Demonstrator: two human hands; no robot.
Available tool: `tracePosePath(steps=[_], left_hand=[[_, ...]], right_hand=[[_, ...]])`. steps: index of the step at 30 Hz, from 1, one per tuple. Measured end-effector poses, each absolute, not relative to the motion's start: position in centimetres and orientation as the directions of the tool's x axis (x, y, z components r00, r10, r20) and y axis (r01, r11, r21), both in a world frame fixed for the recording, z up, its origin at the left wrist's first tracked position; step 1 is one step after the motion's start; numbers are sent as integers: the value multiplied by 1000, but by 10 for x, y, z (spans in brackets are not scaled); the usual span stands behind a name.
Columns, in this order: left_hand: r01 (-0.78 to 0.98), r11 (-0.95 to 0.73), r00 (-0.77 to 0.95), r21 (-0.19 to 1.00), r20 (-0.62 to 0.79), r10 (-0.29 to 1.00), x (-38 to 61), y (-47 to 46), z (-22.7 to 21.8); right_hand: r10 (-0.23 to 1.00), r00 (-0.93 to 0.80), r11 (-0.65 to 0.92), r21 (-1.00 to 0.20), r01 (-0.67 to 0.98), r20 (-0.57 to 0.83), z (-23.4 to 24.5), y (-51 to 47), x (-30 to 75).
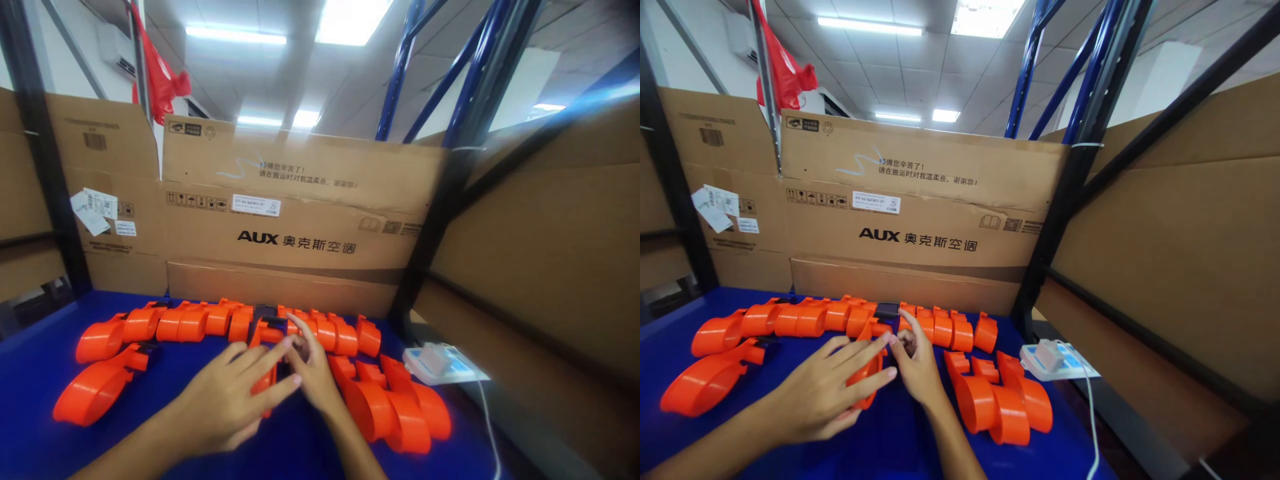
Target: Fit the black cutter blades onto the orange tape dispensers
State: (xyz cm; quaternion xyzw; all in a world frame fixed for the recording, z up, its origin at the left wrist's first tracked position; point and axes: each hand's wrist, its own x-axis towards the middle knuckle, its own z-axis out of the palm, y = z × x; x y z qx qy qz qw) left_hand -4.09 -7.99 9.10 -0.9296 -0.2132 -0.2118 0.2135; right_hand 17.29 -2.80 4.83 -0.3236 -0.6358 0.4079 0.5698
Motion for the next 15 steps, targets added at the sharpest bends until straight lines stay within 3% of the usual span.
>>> tracePosePath(steps=[3,6,9,12,14,15], left_hand=[[432,-856,827,-284,503,251,-30,-80,89],[382,-914,799,-137,547,252,-30,-81,87],[378,-910,663,171,636,395,-31,-72,81],[398,-770,317,499,713,626,-24,-49,70],[352,-651,76,673,672,736,-14,-30,62],[307,-608,35,732,630,776,-9,-21,59]], right_hand=[[894,-77,431,-894,-121,441,46,-24,173],[900,-62,417,-893,-168,432,44,-22,173],[900,-76,408,-892,-194,429,44,-21,171],[906,-65,404,-899,-171,419,45,-22,169],[909,-45,403,-901,-162,415,46,-23,169],[910,-35,403,-901,-162,413,47,-24,168]])
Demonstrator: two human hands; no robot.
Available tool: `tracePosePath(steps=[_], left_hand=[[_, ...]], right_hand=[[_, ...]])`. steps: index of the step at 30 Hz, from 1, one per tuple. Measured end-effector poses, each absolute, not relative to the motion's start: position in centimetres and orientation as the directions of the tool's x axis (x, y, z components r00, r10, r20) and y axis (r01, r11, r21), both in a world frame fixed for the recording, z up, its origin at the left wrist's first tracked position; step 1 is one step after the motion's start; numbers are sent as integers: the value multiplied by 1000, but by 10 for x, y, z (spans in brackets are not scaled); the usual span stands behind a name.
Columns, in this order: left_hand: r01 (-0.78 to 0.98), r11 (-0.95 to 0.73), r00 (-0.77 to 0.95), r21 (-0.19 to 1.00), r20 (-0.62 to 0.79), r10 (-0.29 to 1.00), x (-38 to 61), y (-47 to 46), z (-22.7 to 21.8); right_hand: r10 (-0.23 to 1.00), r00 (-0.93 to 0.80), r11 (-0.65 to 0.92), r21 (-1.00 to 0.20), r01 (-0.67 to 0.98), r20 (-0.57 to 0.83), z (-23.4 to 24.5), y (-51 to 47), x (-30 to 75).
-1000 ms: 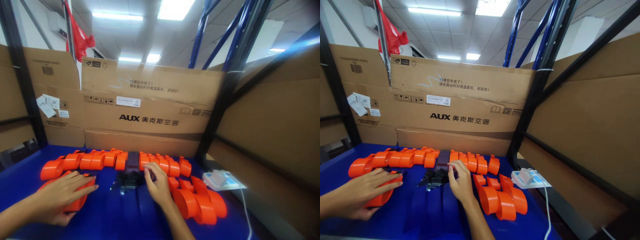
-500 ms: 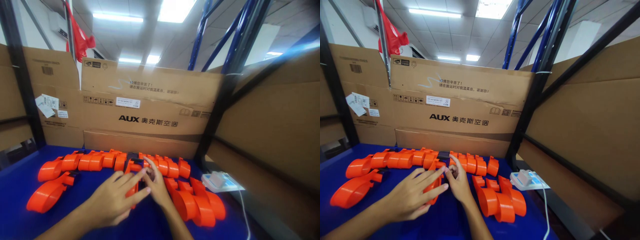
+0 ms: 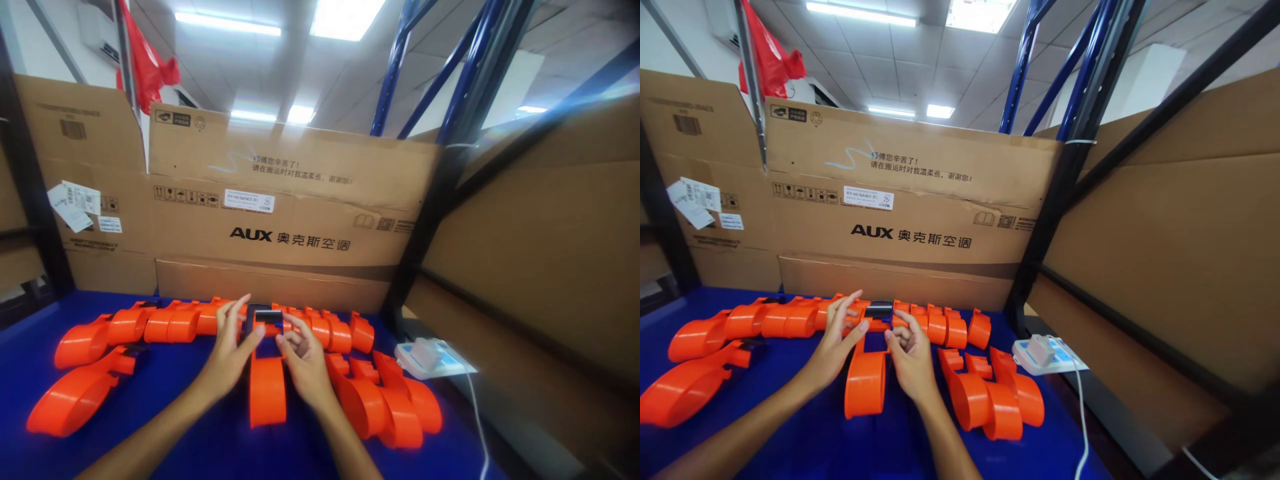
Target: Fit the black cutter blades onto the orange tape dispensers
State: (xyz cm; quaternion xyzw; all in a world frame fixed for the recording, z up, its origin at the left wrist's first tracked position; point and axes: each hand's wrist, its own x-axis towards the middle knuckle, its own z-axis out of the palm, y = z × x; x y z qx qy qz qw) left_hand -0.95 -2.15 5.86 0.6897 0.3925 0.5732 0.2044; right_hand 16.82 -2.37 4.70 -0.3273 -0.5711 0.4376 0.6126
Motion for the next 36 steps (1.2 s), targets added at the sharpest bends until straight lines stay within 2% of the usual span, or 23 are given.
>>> tracePosePath(steps=[7,12,17,24,29,36], left_hand=[[-84,-479,151,874,486,861,7,6,48],[-257,-389,125,884,430,894,8,7,45],[-260,-380,37,888,403,915,3,9,39],[-271,-373,-31,887,380,925,-4,18,33],[-266,-371,-48,890,372,927,-10,21,34],[-302,-378,9,875,399,917,-8,11,32]], right_hand=[[939,6,341,-929,-143,344,47,-28,166],[939,29,343,-933,-105,342,41,-30,164],[929,-18,370,-929,3,370,42,-24,160],[879,-214,475,-815,331,426,65,0,162],[861,-223,508,-801,318,457,65,2,158],[840,-127,539,-787,300,527,48,-6,156]])
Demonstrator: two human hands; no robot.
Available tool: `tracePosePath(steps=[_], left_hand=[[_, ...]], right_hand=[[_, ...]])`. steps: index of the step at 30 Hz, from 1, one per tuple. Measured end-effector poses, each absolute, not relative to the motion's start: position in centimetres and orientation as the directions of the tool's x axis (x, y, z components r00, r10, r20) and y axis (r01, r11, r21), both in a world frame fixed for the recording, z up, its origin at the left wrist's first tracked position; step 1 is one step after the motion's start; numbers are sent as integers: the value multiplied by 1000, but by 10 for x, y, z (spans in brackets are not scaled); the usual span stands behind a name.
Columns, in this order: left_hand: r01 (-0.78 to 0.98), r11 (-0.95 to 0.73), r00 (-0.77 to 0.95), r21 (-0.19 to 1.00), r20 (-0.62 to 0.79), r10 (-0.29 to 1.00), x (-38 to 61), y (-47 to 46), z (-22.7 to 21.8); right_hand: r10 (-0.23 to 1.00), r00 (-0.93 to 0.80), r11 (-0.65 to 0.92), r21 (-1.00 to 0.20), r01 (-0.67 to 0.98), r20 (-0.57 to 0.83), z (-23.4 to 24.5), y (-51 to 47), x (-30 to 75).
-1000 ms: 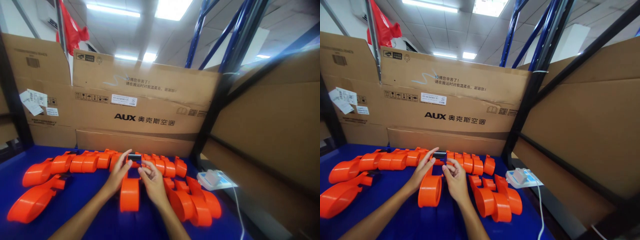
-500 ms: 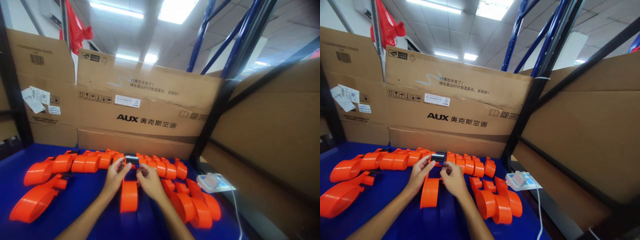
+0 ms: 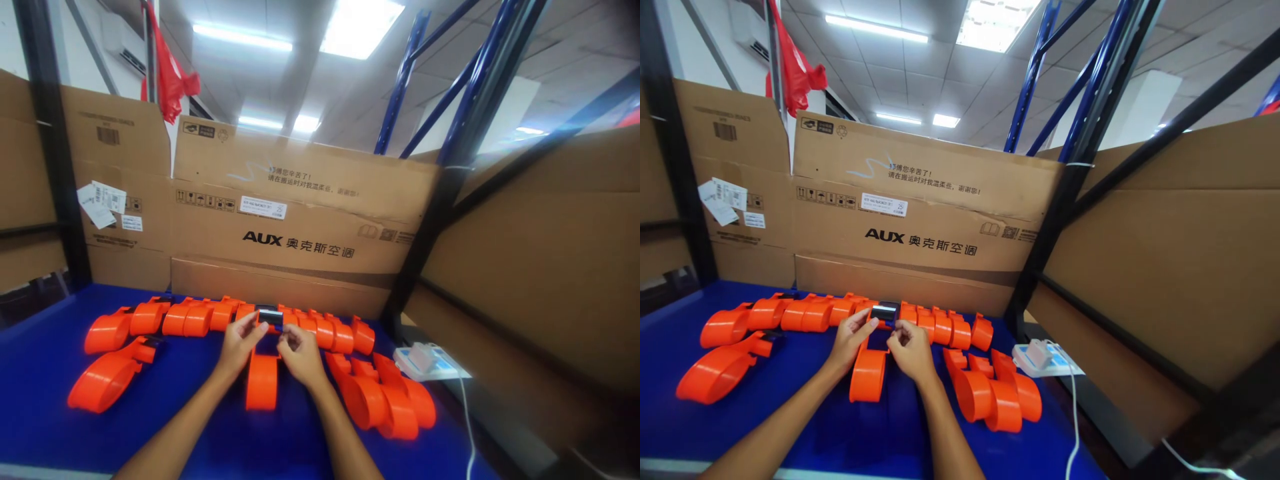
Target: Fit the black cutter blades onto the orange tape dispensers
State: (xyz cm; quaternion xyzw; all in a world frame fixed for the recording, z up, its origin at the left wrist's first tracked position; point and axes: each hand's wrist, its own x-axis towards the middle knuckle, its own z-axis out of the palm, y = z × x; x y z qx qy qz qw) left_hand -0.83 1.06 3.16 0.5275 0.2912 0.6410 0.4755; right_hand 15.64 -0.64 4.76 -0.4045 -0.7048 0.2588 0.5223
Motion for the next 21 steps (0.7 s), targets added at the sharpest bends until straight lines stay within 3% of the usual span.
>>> tracePosePath(steps=[21], left_hand=[[-312,-424,31,850,456,890,-4,6,29]], right_hand=[[801,-74,575,-730,369,594,38,-7,158]])
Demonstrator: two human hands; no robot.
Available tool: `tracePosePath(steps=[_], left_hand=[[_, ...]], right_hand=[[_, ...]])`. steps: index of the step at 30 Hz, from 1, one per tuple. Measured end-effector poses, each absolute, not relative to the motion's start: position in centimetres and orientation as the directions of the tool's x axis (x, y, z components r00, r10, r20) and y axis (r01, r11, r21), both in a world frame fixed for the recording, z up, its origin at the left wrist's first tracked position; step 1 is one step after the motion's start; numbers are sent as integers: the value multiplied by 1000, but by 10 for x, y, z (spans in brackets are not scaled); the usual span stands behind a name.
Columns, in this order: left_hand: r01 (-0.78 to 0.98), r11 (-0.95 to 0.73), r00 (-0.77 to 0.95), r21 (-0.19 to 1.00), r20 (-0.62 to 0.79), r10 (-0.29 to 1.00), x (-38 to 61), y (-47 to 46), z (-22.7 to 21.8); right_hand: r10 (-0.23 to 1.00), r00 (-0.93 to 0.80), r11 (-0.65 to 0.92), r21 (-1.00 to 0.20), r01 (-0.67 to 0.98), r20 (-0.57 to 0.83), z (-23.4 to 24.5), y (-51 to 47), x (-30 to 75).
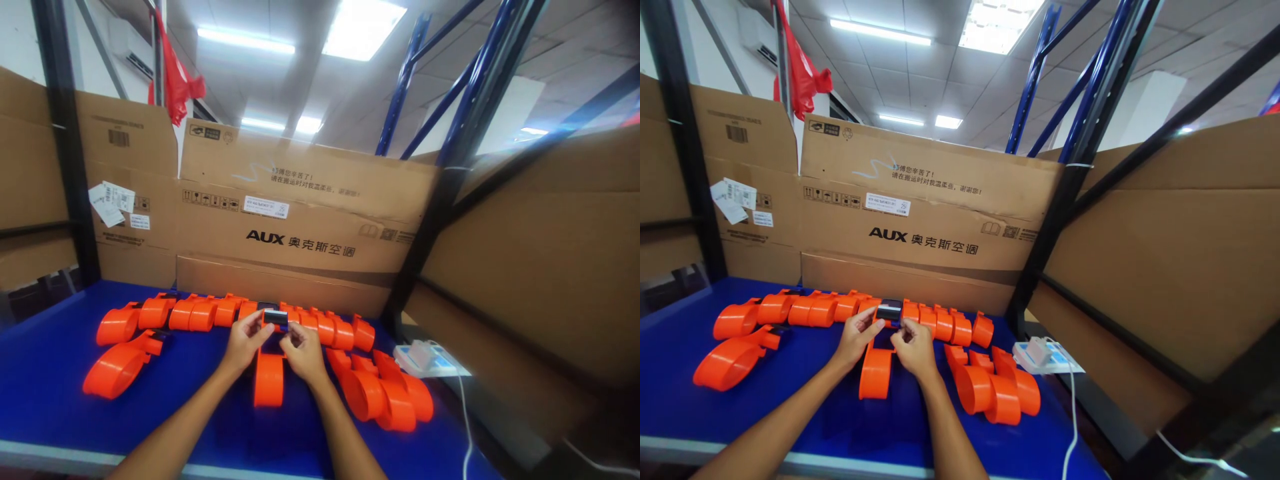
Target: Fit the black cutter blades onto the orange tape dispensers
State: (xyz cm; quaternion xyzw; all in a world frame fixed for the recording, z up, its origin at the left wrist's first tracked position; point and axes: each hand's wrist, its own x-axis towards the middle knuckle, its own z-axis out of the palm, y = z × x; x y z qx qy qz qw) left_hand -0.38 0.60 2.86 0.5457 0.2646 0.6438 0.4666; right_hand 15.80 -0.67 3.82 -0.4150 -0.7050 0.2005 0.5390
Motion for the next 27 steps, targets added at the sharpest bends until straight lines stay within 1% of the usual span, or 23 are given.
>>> tracePosePath(steps=[6,13,18,22,27], left_hand=[[-301,-408,26,862,435,900,-5,8,29],[-358,-367,-1,859,393,920,-5,8,29],[-426,-362,-66,829,371,926,-3,5,31],[-490,-335,-41,805,363,931,-2,0,39],[-635,-198,-28,746,235,972,0,-6,39]], right_hand=[[802,-70,574,-731,369,594,36,-5,158],[807,-69,571,-747,341,586,38,-8,155],[806,-46,575,-760,304,591,40,-11,153],[804,-25,573,-765,294,593,39,-9,155],[804,-17,571,-762,307,595,37,-5,157]])
